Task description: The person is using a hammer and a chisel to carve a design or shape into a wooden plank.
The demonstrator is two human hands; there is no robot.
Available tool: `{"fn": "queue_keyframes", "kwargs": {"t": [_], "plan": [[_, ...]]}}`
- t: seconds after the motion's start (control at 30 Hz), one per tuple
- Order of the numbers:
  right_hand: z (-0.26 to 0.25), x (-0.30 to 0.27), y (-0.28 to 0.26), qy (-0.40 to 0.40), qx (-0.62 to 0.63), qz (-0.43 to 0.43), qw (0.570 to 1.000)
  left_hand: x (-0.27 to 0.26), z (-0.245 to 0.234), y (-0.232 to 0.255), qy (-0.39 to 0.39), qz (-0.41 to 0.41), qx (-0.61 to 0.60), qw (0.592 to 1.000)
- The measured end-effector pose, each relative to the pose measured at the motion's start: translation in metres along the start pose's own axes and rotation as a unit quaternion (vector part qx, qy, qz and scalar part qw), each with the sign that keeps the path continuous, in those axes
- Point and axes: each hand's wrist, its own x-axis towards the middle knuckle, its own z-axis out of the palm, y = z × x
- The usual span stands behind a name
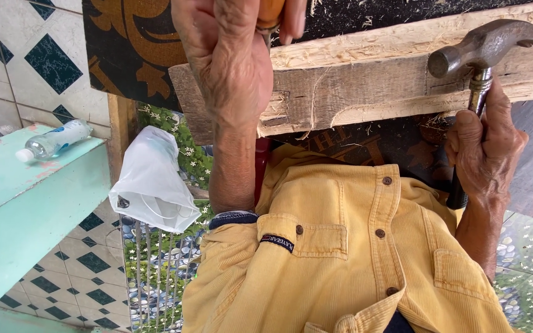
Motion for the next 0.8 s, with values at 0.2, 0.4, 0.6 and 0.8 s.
{"fn": "queue_keyframes", "kwargs": {"t": [0.2,0.4,0.6,0.8], "plan": [[-0.001,0.0,0.0,-0.001,-0.023,0.007,1.0,0.005,0.003,0.018,-0.05,-0.089,0.004,0.995],[0.0,0.0,0.0,-0.003,-0.015,-0.007,1.0,0.004,0.007,0.009,-0.09,-0.06,-0.064,0.992],[0.0,-0.001,0.006,-0.004,-0.009,-0.007,1.0,0.001,-0.017,0.0,-0.208,-0.103,-0.112,0.966],[-0.002,-0.002,0.007,-0.005,-0.033,-0.007,0.999,0.006,-0.016,-0.005,-0.196,-0.11,-0.165,0.96]]}}
